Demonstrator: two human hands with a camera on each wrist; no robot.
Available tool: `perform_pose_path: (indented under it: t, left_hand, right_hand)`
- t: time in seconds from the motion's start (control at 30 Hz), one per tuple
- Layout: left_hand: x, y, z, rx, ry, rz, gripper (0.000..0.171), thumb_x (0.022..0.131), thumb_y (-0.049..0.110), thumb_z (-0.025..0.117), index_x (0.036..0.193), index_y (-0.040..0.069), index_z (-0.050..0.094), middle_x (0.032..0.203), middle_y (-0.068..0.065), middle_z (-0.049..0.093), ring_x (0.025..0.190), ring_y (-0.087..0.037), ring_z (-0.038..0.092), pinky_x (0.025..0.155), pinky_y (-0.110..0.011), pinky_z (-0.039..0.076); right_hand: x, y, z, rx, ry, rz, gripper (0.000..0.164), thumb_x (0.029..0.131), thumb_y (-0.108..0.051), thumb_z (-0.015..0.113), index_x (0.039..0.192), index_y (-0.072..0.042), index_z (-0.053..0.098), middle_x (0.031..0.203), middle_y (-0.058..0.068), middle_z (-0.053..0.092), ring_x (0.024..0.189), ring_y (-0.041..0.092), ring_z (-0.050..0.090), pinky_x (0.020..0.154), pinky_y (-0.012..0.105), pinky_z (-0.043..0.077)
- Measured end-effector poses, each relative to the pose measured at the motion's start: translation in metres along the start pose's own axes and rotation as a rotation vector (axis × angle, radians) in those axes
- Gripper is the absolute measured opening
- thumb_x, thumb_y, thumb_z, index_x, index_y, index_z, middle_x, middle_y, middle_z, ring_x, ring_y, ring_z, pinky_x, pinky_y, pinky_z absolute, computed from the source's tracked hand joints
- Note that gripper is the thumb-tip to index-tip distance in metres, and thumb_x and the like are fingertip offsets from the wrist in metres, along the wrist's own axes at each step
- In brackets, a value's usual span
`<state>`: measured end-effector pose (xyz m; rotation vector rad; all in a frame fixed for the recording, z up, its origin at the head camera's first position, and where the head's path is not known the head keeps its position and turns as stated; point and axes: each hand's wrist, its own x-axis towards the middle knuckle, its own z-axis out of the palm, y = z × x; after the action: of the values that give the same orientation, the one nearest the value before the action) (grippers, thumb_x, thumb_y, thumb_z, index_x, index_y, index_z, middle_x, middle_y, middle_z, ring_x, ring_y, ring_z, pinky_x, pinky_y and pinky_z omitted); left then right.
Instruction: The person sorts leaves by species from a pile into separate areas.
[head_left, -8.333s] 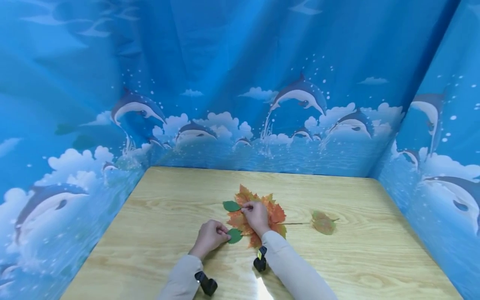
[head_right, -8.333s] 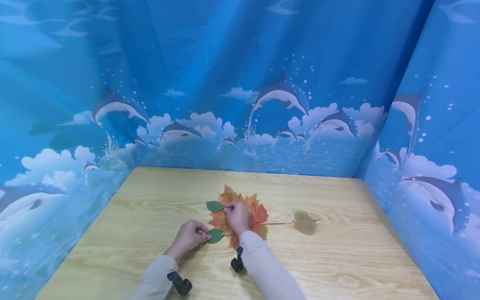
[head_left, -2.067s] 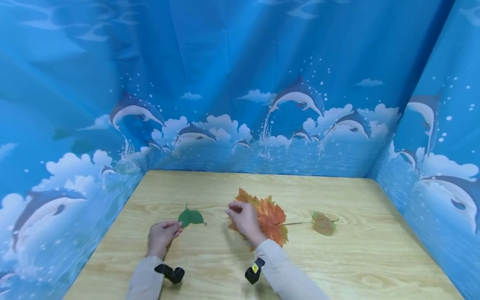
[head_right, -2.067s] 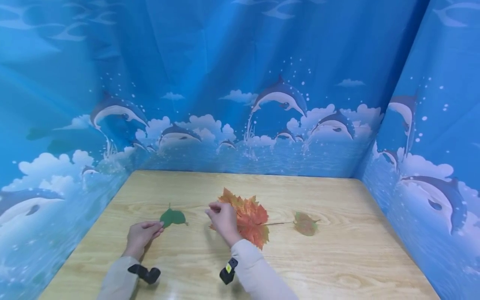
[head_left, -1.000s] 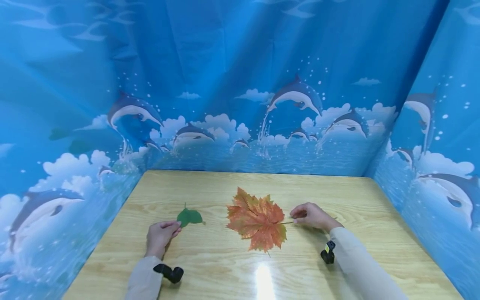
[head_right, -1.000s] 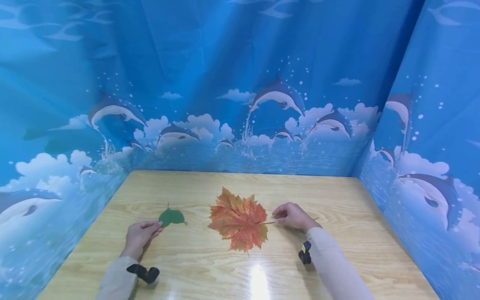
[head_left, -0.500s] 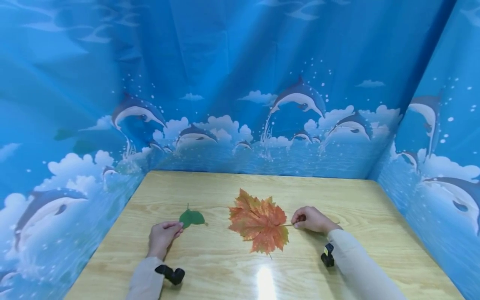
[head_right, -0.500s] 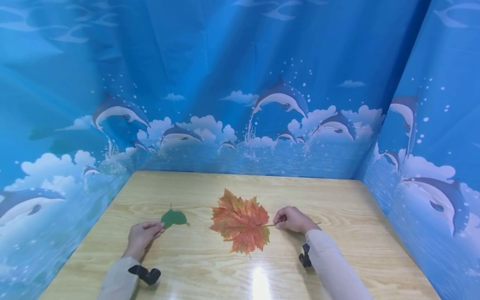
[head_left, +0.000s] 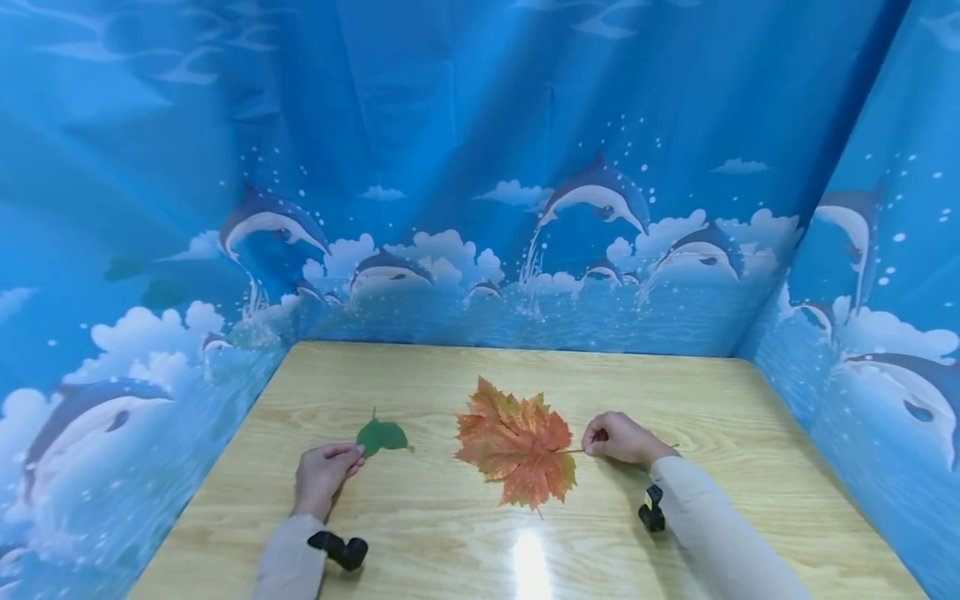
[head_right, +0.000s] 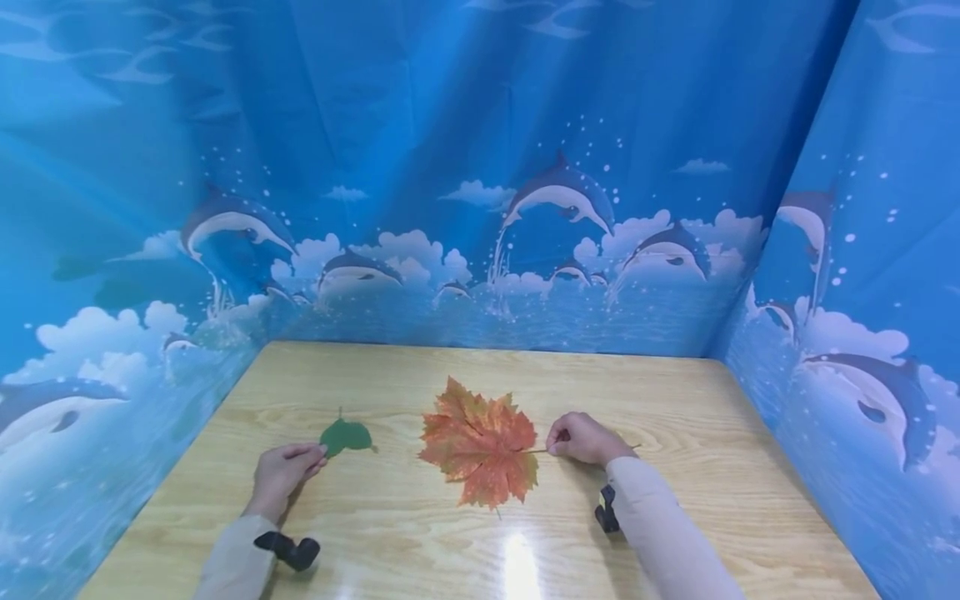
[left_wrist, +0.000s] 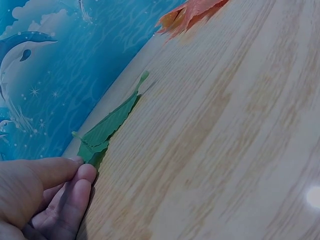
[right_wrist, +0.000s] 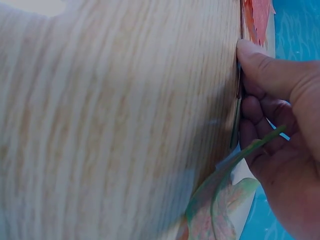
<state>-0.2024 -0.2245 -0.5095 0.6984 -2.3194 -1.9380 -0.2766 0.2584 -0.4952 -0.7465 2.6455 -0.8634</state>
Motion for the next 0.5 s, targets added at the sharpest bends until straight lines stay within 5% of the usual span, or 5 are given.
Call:
perform_pose_path:
  t: [0.5]
  left_hand:
    - [-0.0011,-0.0001,-0.0010,-0.016,-0.006,0.009,0.032,0.086,0.007,0.070,0.113,-0.010,0.063,0.081,-0.004,0.071,0.069,-0.006,0.067,0.064,-0.016,0.055]
  right_hand:
    - [-0.0006,-0.0061,0.0003,0.019,0.004,0.030,0.009,0.091,-0.007,0.063,0.083,-0.009,0.066,0.078,-0.003,0.060,0.071,0.009,0.051,0.066,0.025,0.045]
